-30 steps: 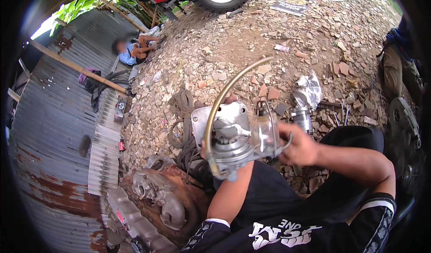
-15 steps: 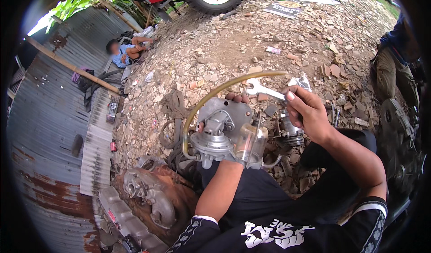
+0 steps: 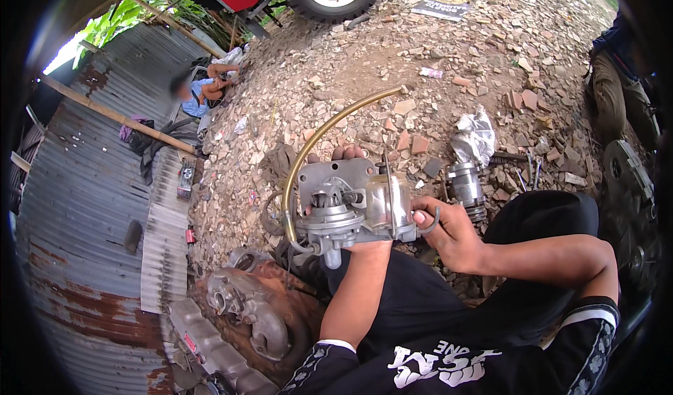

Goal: The person holds a carburetor and uses a wrench to tighten bolts on its body. They rotate the carburetor to access different sides and continue tightening. The person then places the carburetor onto an engine block, aligns it, and removes it again to continue adjustments.

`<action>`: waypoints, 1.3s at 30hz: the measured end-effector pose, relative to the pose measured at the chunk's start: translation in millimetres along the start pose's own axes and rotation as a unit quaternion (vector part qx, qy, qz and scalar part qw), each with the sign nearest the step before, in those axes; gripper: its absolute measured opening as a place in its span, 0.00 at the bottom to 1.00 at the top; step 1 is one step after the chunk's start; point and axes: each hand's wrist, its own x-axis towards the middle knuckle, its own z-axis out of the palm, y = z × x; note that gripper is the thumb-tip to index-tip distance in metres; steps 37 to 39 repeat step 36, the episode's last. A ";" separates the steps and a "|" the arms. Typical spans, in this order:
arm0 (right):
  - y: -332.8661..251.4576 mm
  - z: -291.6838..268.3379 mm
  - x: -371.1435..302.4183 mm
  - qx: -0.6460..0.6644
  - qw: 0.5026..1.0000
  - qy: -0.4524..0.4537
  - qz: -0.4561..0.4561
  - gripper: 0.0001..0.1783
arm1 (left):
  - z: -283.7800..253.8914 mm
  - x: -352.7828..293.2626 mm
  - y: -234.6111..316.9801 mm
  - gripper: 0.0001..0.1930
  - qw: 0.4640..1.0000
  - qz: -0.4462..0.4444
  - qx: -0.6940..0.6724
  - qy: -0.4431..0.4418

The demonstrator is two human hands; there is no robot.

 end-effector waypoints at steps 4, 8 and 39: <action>7.2 15.6 -9.0 0.027 0.999 -0.013 -0.037 0.11 | -3.9 -5.3 3.2 0.36 0.999 0.016 0.052 -0.005; 12.7 16.6 -10.4 0.014 0.997 -0.060 -0.047 0.14 | 15.6 -11.5 4.8 0.41 0.994 0.049 0.097 0.026; 2.3 -25.6 14.3 -0.070 0.997 -0.016 -0.021 0.14 | -3.4 -0.8 -4.3 0.25 0.996 -0.039 0.000 0.079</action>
